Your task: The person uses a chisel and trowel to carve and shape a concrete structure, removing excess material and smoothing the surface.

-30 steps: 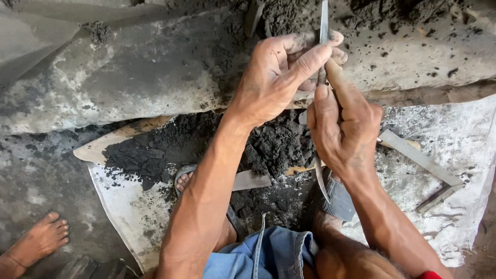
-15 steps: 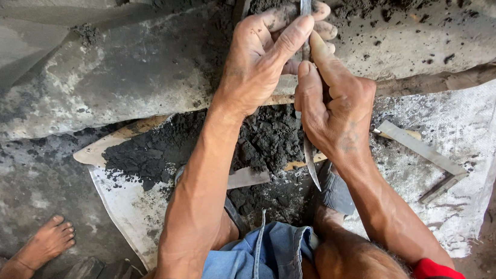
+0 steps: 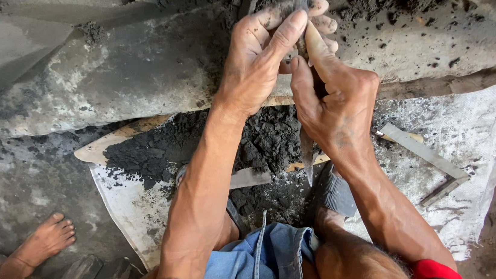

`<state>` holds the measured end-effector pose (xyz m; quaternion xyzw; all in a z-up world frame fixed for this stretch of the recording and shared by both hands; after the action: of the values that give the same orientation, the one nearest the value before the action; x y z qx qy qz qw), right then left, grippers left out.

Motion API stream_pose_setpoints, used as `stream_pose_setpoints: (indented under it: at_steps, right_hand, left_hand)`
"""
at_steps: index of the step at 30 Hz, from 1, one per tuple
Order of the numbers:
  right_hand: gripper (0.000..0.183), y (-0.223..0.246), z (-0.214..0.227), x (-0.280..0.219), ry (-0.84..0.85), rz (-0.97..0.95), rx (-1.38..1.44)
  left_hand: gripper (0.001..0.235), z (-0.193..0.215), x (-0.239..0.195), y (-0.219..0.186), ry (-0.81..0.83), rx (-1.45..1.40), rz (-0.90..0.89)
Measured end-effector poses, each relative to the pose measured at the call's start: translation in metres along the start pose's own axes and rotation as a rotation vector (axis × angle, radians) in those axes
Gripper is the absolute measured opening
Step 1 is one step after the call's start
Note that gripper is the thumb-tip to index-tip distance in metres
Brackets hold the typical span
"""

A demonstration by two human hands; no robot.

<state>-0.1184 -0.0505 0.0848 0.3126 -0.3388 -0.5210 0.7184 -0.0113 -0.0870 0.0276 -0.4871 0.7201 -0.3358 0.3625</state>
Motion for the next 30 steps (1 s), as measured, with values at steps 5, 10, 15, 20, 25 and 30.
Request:
stream_pose_setpoints:
  at_steps: [5,10,15,20,25,30]
  right_hand:
    - [0.039,-0.006,-0.004,-0.001,0.013,-0.056,-0.027]
    - [0.04,-0.003,-0.008,0.001,0.02,0.005,-0.066]
    - [0.042,-0.007,-0.016,0.0,0.008,0.072,-0.175]
    - [0.043,-0.01,-0.026,-0.001,0.03,0.088,-0.228]
    - [0.047,-0.021,-0.036,-0.005,0.026,0.076,-0.334]
    - [0.048,-0.026,-0.046,-0.008,0.03,0.083,-0.419]
  left_hand:
    - [0.039,0.003,0.0,0.004,-0.006,-0.054,-0.003]
    - [0.037,0.007,0.0,0.014,0.004,-0.152,-0.053]
    - [0.033,0.011,-0.001,0.013,-0.006,-0.216,-0.142]
    - [0.037,0.016,-0.002,0.02,-0.023,-0.188,-0.102]
    - [0.035,0.017,-0.002,0.023,-0.015,-0.238,-0.084]
    - [0.035,0.022,-0.001,0.026,0.023,-0.22,-0.115]
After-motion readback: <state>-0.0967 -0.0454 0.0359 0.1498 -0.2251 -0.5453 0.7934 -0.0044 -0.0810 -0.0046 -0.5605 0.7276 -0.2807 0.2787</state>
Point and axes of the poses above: each hand's wrist, its own x-axis towards the middle knuckle, its own z-axis out of the back of the hand, y = z × x, the point moved 8 cm from there along x, towards the middle knuckle, and after that the axes turned 3 degrees about y, right-handed, at the moved point
